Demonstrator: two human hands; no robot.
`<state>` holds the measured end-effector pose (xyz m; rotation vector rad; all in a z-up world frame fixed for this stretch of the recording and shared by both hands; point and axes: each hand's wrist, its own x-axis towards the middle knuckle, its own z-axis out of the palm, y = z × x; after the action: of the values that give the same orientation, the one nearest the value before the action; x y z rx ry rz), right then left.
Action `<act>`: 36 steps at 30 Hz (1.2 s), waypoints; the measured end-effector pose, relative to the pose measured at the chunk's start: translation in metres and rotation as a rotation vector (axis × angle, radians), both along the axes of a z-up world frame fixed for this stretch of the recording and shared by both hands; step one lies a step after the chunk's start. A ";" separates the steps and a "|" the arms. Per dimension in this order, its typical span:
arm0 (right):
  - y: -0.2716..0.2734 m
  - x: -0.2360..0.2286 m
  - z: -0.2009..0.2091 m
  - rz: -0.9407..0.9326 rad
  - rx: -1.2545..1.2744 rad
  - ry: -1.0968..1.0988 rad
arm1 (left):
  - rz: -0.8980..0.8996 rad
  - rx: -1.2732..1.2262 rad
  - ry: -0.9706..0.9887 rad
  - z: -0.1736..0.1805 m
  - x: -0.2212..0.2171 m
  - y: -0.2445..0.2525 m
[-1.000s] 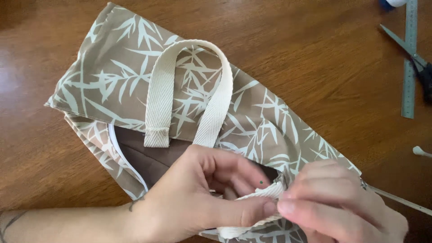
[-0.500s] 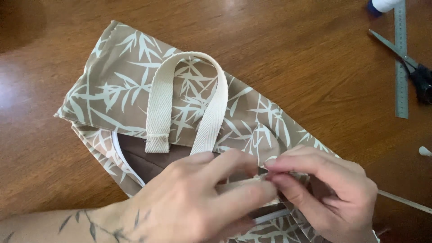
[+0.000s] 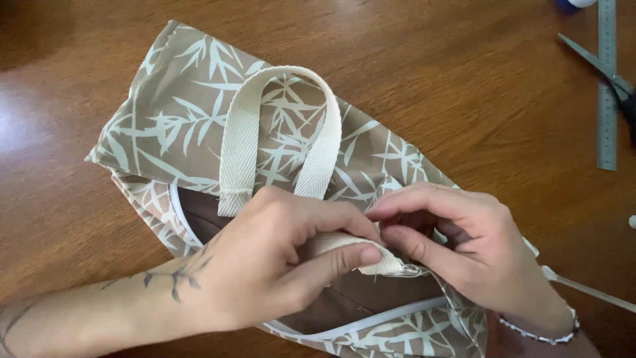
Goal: Hand-sewing a strap onto a fabric tote bag using a needle and thread.
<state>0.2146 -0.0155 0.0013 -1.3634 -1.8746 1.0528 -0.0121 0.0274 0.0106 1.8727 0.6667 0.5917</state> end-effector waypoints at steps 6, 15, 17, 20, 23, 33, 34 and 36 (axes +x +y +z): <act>0.010 0.006 0.002 0.088 -0.089 -0.048 | 0.026 -0.381 0.066 -0.006 0.003 0.004; 0.010 0.007 0.003 0.054 -0.206 -0.053 | 0.009 -0.668 -0.068 -0.013 0.003 0.007; 0.009 0.008 0.003 0.072 -0.186 -0.053 | 0.008 -0.681 -0.082 -0.015 0.003 0.007; 0.006 0.008 0.004 0.080 -0.146 -0.059 | 0.005 -0.680 -0.116 -0.019 0.004 0.007; -0.001 -0.002 0.013 0.015 0.050 -0.055 | 0.005 -0.664 -0.139 -0.021 0.004 0.008; -0.004 -0.009 0.028 0.218 0.610 -0.349 | 0.001 -0.650 -0.172 -0.023 0.004 0.006; -0.005 -0.009 0.029 0.219 0.623 -0.351 | 0.002 -0.637 -0.174 -0.023 0.004 0.006; -0.006 -0.011 0.032 0.247 0.596 -0.350 | -0.018 -0.651 -0.211 -0.022 0.003 0.005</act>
<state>0.2039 -0.0215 0.0330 -1.0185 -2.4011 0.3038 -0.0087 0.0327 -0.0118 1.1910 0.6096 0.4770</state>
